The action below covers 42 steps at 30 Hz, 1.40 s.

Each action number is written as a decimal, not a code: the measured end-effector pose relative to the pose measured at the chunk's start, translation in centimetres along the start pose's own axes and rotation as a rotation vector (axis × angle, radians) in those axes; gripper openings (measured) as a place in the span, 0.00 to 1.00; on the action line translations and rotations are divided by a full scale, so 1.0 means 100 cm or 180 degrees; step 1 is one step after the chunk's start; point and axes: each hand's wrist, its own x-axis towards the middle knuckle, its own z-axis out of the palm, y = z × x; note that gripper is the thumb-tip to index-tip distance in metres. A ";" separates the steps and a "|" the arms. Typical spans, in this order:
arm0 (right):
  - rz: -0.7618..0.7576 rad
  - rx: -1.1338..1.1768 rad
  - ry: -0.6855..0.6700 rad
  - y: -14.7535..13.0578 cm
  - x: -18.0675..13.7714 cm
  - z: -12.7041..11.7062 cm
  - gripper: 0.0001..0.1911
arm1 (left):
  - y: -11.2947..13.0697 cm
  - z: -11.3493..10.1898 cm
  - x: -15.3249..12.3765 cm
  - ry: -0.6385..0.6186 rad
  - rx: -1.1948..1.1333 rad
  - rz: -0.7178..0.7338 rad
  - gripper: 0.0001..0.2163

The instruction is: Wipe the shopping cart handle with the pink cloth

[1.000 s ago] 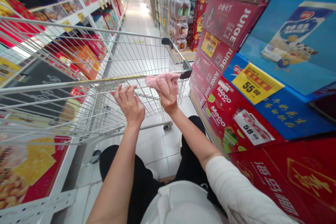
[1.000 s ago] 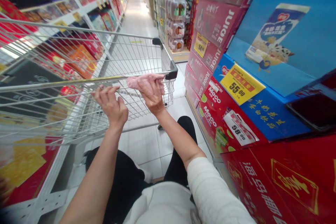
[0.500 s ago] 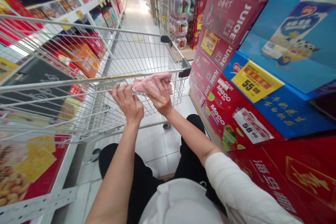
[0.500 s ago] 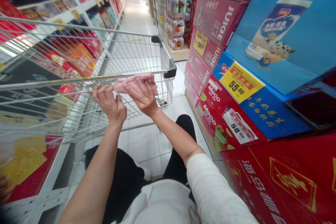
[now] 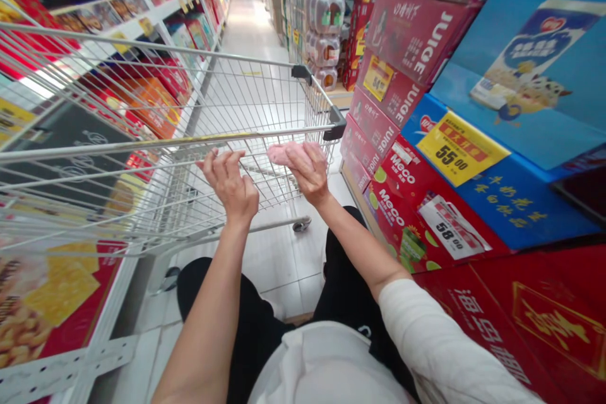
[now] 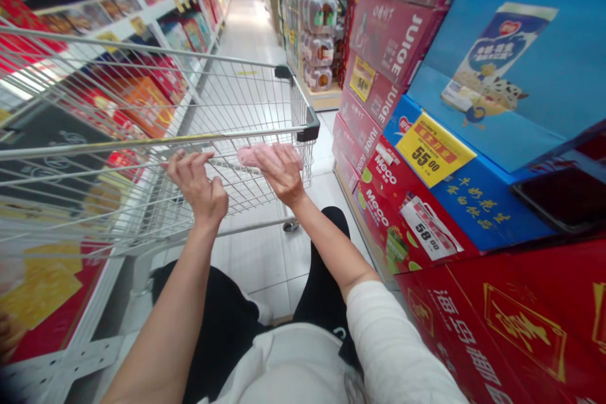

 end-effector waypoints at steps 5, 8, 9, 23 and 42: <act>-0.0381 0.0039 -0.0033 -0.011 -0.039 0.019 0.19 | 0.002 -0.004 0.000 -0.0067 0.0000 0.0006 0.26; -0.0457 0.0110 -0.0196 -0.020 -0.064 0.020 0.19 | 0.003 -0.005 0.000 -0.0073 0.0020 0.0009 0.26; -0.0452 0.0150 -0.0219 -0.022 -0.066 0.019 0.19 | 0.003 -0.005 -0.001 -0.0055 0.0036 0.0010 0.26; -0.0293 0.0277 -0.0842 -0.023 -0.092 0.042 0.17 | 0.005 -0.006 -0.001 -0.0103 0.0057 -0.0028 0.24; -0.0044 0.0288 -0.0612 -0.027 -0.088 0.032 0.13 | 0.003 -0.005 -0.002 -0.0083 0.0091 -0.0005 0.24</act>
